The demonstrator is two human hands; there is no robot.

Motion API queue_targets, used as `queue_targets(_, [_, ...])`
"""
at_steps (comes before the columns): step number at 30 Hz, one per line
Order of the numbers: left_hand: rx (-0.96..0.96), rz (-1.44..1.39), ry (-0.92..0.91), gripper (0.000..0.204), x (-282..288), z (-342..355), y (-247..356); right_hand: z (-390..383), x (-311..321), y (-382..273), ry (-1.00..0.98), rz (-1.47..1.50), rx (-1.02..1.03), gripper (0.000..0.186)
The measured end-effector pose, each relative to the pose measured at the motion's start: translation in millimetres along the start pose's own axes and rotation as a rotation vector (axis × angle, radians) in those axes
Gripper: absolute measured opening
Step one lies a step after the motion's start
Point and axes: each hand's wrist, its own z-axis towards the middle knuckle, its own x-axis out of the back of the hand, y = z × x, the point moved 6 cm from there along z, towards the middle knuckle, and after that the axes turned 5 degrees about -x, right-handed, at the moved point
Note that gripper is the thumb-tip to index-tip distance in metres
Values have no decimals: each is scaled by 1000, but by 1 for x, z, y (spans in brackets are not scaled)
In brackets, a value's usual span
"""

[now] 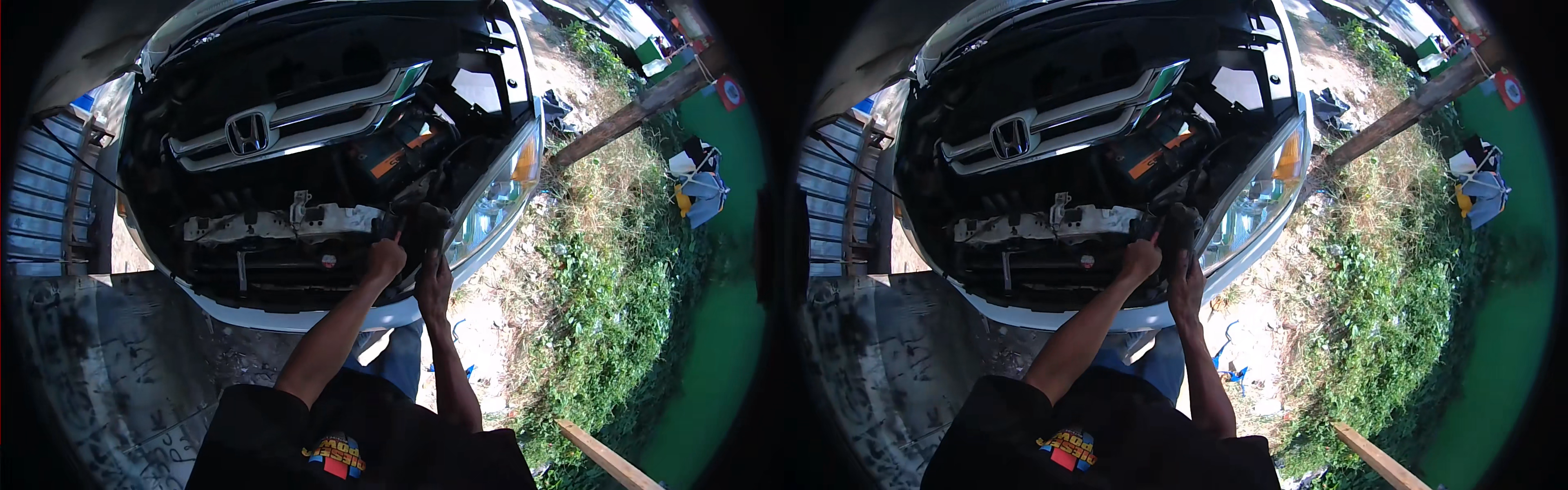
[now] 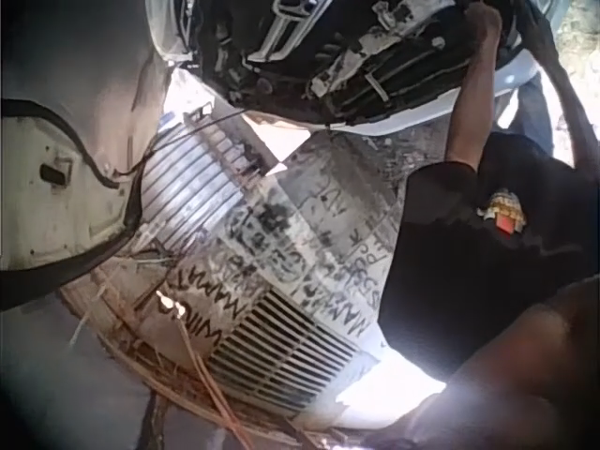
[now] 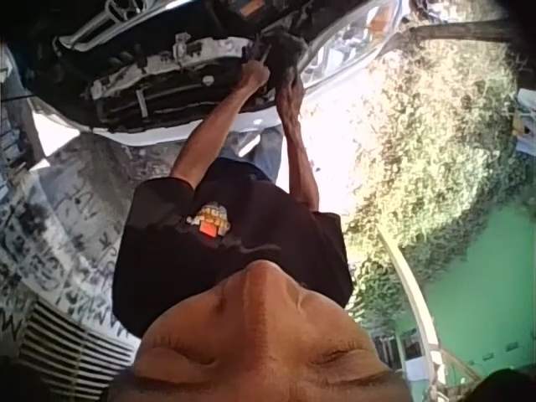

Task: Repair or adjust a car headlight assembly under the hood.

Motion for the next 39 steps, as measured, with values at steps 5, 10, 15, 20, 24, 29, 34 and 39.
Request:
queue_targets(5, [101, -70, -41, 35, 0, -9, 9, 43, -11, 6, -128, -238, -6, 60])
queue_targets(10, [26, 64, -20, 36, -6, -11, -6, 44, -2, -41, -170, -211, -61, 61])
queue_targets(15, [21, 12, -6, 34, -6, -9, 4, 42, 1, -2, -126, -164, -66, 55])
queue_targets(20, [-58, 54, 34, 38, -18, -12, -8, 47, 4, -30, -43, -266, 37, 55])
queue_targets(24, [-34, 35, -4, 38, -28, -11, -22, 27, 27, -107, -149, 314, 27, 48])
queue_targets(29, [50, -22, -37, 40, -21, -3, -24, 34, -10, -15, -86, -260, 77, 65])
queue_targets(34, [-74, 42, -27, 40, 3, 0, -12, 5, 22, -86, 21, 213, 202, 46])
queue_targets(39, [-8, 30, -6, 40, -2, -10, -9, 22, 8, -23, -12, 108, -86, 46])
